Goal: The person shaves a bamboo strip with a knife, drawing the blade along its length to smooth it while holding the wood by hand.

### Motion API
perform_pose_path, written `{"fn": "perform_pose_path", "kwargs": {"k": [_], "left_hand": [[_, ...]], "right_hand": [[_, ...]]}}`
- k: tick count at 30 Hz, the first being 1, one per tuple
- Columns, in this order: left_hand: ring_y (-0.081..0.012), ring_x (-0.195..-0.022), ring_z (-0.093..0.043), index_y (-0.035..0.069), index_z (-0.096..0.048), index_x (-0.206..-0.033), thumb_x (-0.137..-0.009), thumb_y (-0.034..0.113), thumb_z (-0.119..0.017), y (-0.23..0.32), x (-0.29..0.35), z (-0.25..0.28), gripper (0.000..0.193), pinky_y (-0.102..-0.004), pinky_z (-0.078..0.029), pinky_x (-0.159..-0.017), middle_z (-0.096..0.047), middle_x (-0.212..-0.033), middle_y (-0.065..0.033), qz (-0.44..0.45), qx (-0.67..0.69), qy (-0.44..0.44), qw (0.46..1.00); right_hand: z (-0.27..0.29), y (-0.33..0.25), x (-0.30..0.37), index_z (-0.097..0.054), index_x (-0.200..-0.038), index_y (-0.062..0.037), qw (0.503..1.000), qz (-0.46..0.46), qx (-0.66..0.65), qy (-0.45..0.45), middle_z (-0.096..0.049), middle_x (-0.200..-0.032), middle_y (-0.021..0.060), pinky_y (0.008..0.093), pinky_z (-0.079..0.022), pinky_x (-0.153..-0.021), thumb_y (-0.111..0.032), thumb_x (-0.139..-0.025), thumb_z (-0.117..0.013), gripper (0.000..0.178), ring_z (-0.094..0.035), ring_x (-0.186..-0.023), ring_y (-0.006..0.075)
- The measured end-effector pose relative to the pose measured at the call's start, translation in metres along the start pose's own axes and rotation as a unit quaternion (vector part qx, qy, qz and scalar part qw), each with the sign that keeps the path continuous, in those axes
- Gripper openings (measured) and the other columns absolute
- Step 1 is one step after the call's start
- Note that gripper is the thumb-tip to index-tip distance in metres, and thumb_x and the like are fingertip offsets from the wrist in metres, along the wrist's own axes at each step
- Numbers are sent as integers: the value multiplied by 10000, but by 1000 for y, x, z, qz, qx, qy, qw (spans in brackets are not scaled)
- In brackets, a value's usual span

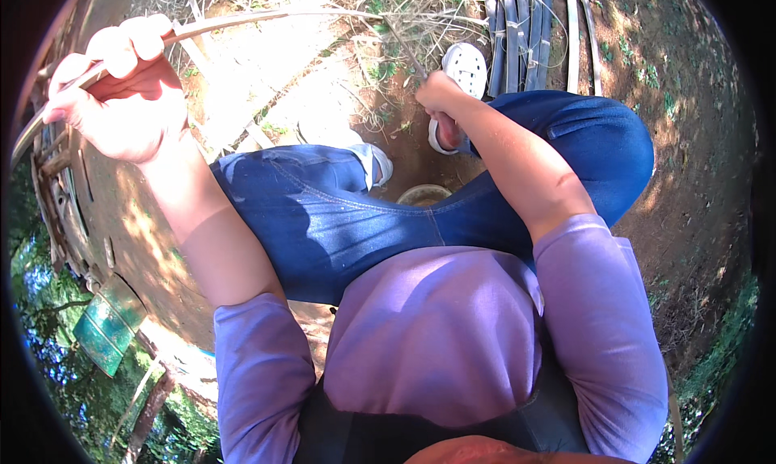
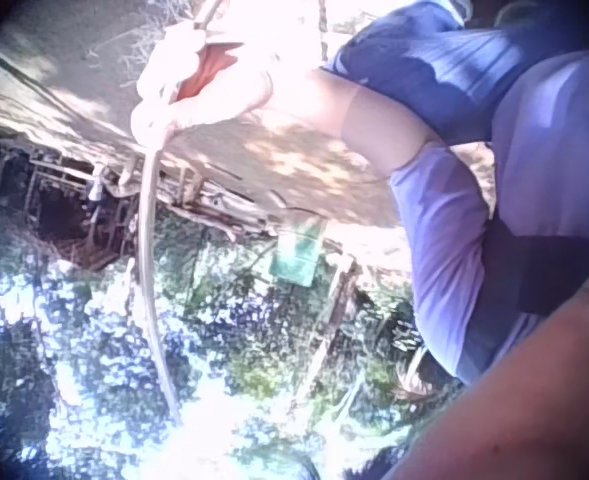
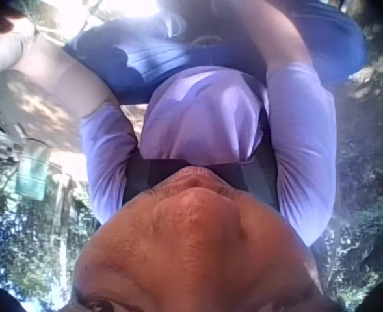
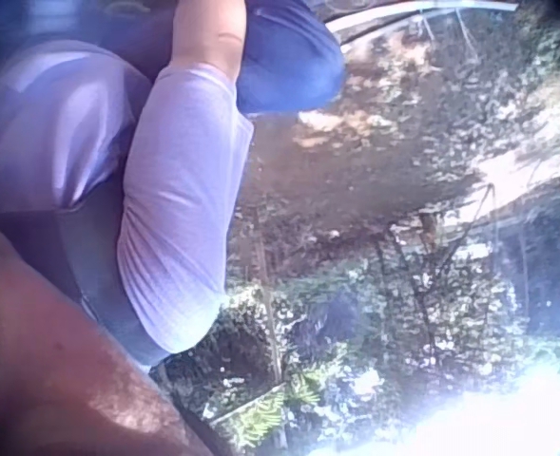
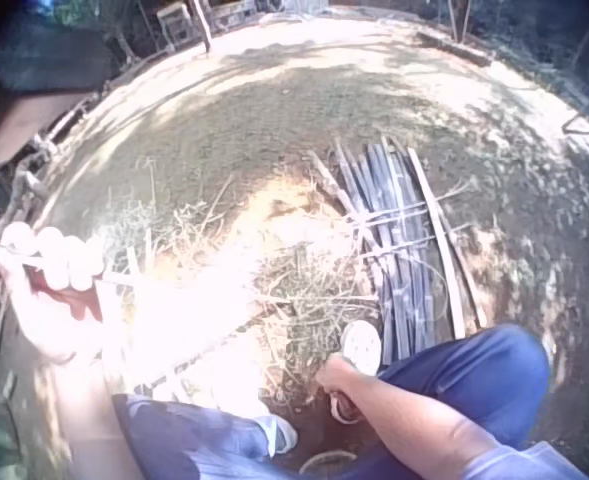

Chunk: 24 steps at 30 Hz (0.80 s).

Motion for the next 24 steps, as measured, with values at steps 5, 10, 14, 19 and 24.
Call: {"fn": "perform_pose_path", "kwargs": {"k": [5,10,14,19,24], "left_hand": [[-271,-690,-460,192,-650,-1105,-954,644,-434,-1,11,8,524,-467,-448,-722,-524,-743,-77,-11,-42,35,998],[-245,-671,-411,177,-635,-1091,-963,637,-425,-1,7,-9,522,-412,-386,-662,-504,-732,-67,-27,-11,17,999],[-246,-712,-428,192,-648,-1146,-967,626,-429,1,19,-4,518,-411,-398,-694,-528,-783,-63,-7,-85,8,996],[-254,-771,-439,248,-665,-1185,-948,642,-464,3,15,4,501,-422,-401,-757,-584,-850,-76,26,0,-3,1000],[-240,-754,-408,216,-666,-1149,-949,644,-458,7,21,7,516,-440,-408,-783,-543,-796,-48,27,-42,14,999]], "right_hand": [[7,-62,42,-657,-1002,-23,948,287,-13,137,-691,-908,184,402,-544,-800,-213,-830,-594,265,-689,-856,322],[3,-19,-19,-660,-932,24,1000,14,14,12,-697,-928,208,385,-555,-790,-183,-802,-595,252,-703,-857,284],[-1,-58,19,-652,-888,31,989,132,-39,58,-702,-949,202,371,-550,-775,-146,-787,-615,207,-704,-868,264],[3,-49,-6,-674,-867,25,973,196,-61,103,-680,-703,177,372,-550,-630,-181,-818,-611,221,-701,-673,263],[2,-34,-8,-647,-852,16,996,65,-47,26,-664,-661,120,349,-540,-532,-179,-853,-581,206,-655,-552,214]]}}
Point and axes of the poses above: each hand's wrist, its own x-axis away from the middle knuckle, its own z-axis out of the back of the hand, y = z × x, the point moved 6 cm from there along -x, towards the middle knuckle
